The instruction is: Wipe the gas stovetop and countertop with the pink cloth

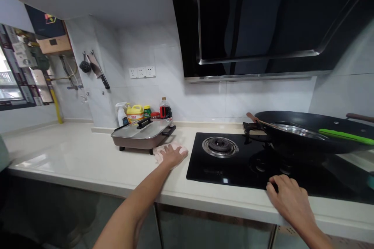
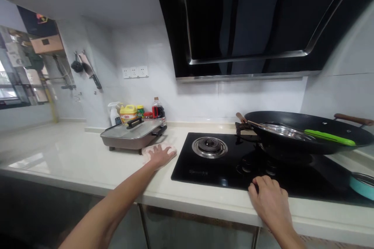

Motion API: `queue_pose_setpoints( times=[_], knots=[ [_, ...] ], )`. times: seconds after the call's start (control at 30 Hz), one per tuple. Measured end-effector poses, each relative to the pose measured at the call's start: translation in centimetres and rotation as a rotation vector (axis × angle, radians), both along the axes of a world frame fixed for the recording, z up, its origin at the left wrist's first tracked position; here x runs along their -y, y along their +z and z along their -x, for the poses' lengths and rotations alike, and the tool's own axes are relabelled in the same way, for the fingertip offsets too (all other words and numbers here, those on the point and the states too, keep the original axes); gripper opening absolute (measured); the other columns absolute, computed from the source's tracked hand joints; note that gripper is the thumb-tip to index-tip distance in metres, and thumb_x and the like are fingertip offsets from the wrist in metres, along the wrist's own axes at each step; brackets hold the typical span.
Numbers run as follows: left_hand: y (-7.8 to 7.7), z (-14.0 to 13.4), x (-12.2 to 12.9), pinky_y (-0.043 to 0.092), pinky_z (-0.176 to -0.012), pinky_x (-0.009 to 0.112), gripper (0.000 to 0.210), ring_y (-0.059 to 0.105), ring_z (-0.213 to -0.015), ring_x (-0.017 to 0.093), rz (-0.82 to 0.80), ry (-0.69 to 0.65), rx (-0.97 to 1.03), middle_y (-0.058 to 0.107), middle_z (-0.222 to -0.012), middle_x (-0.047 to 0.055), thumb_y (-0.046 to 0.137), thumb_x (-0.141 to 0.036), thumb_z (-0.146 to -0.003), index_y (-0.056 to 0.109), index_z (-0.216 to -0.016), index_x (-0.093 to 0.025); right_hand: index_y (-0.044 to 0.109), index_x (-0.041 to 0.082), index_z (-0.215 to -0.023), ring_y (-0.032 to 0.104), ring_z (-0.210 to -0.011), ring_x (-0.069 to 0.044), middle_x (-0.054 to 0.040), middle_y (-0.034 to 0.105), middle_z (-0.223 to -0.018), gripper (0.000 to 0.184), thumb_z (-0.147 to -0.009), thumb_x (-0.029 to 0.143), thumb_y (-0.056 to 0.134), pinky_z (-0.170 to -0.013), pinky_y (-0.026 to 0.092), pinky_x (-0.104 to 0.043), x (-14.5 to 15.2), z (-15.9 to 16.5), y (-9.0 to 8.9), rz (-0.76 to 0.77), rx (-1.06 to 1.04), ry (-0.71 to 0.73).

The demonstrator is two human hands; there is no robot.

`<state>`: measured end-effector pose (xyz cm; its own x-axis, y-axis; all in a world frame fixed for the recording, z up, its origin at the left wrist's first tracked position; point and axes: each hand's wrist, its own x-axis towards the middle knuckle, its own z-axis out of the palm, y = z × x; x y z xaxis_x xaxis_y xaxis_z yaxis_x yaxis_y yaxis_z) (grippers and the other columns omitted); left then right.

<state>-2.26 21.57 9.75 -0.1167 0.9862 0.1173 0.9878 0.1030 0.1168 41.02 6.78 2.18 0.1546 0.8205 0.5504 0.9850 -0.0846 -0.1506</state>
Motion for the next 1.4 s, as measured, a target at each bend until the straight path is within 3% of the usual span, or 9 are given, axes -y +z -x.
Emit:
queue_pose_setpoints(
  times=[0.13,0.27,0.47,0.63,0.77,0.9,1.13,1.4],
  knots=[
    [0.0,-2.3,-0.1,0.019,-0.115,0.075,0.077,0.025,-0.154,0.051,0.010,-0.092,-0.001,0.033,-0.169,0.018,0.024,-0.078,-0.095,0.051,-0.153,-0.036,0.071,0.024,-0.101,0.060,-0.106,-0.031,-0.0110,0.069,-0.113,0.033,-0.098,0.034,0.040,-0.083,0.044,-0.044,0.1,0.1,0.2,-0.003,-0.019,-0.001],
    [-0.1,-2.9,1.5,0.020,-0.118,0.071,0.069,0.022,-0.156,0.046,0.030,-0.155,-0.010,0.030,-0.171,0.016,0.020,-0.067,-0.100,0.048,-0.155,-0.036,0.072,0.024,-0.098,0.059,-0.104,-0.030,-0.0105,0.069,-0.111,0.033,-0.099,0.033,0.040,-0.084,0.044,-0.043,0.3,0.3,0.6,0.006,-0.036,-0.005],
    [-0.2,-1.9,6.6,0.018,-0.123,0.065,0.069,0.019,-0.160,0.042,0.062,-0.224,-0.021,0.025,-0.174,0.016,0.019,-0.064,-0.103,0.051,-0.154,-0.031,0.073,0.022,-0.101,0.058,-0.106,-0.029,-0.0110,0.069,-0.114,0.033,-0.099,0.032,0.041,-0.084,0.042,-0.042,0.5,0.5,1.1,0.042,-0.020,-0.030],
    [-0.6,0.0,11.8,0.018,-0.125,0.063,0.065,0.019,-0.161,0.038,0.078,-0.279,-0.022,0.026,-0.174,0.012,0.030,-0.067,-0.101,0.053,-0.152,-0.033,0.073,0.021,-0.105,0.058,-0.107,-0.029,-0.0108,0.068,-0.115,0.033,-0.100,0.031,0.042,-0.085,0.041,-0.041,0.7,0.6,1.2,0.050,-0.006,-0.034],
    [-0.9,2.1,14.3,0.022,-0.125,0.061,0.057,0.023,-0.160,0.036,0.047,-0.385,-0.030,0.032,-0.173,0.009,0.036,-0.063,-0.102,0.058,-0.147,-0.035,0.074,0.021,-0.104,0.059,-0.106,-0.028,-0.0107,0.068,-0.114,0.032,-0.100,0.029,0.043,-0.084,0.041,-0.040,0.6,0.6,1.2,0.040,-0.001,-0.022],
    [-0.5,3.0,14.6,0.022,-0.125,0.061,0.055,0.023,-0.160,0.034,0.068,-0.407,-0.013,0.031,-0.173,0.006,0.035,-0.062,-0.103,0.057,-0.148,-0.040,0.074,0.021,-0.104,0.059,-0.105,-0.027,-0.0100,0.068,-0.112,0.031,-0.100,0.029,0.044,-0.084,0.040,-0.039,0.5,0.6,1.1,0.029,-0.006,-0.016],
    [0.7,2.2,13.0,0.017,-0.124,0.065,0.062,0.020,-0.161,0.040,0.095,-0.296,-0.016,0.026,-0.175,0.010,0.037,-0.067,-0.100,0.050,-0.154,-0.041,0.072,0.021,-0.102,0.059,-0.107,-0.028,-0.0100,0.068,-0.111,0.030,-0.101,0.029,0.044,-0.085,0.040,-0.039,0.7,0.7,1.4,0.038,-0.016,-0.041],
    [0.1,3.2,12.1,0.019,-0.124,0.065,0.069,0.022,-0.160,0.040,0.031,-0.207,0.000,0.030,-0.173,0.011,0.039,-0.070,-0.096,0.045,-0.158,-0.040,0.071,0.021,-0.105,0.059,-0.108,-0.028,-0.0103,0.067,-0.111,0.031,-0.100,0.028,0.041,-0.083,0.040,-0.039,0.3,0.5,1.8,0.074,0.024,0.001]
  ],
)
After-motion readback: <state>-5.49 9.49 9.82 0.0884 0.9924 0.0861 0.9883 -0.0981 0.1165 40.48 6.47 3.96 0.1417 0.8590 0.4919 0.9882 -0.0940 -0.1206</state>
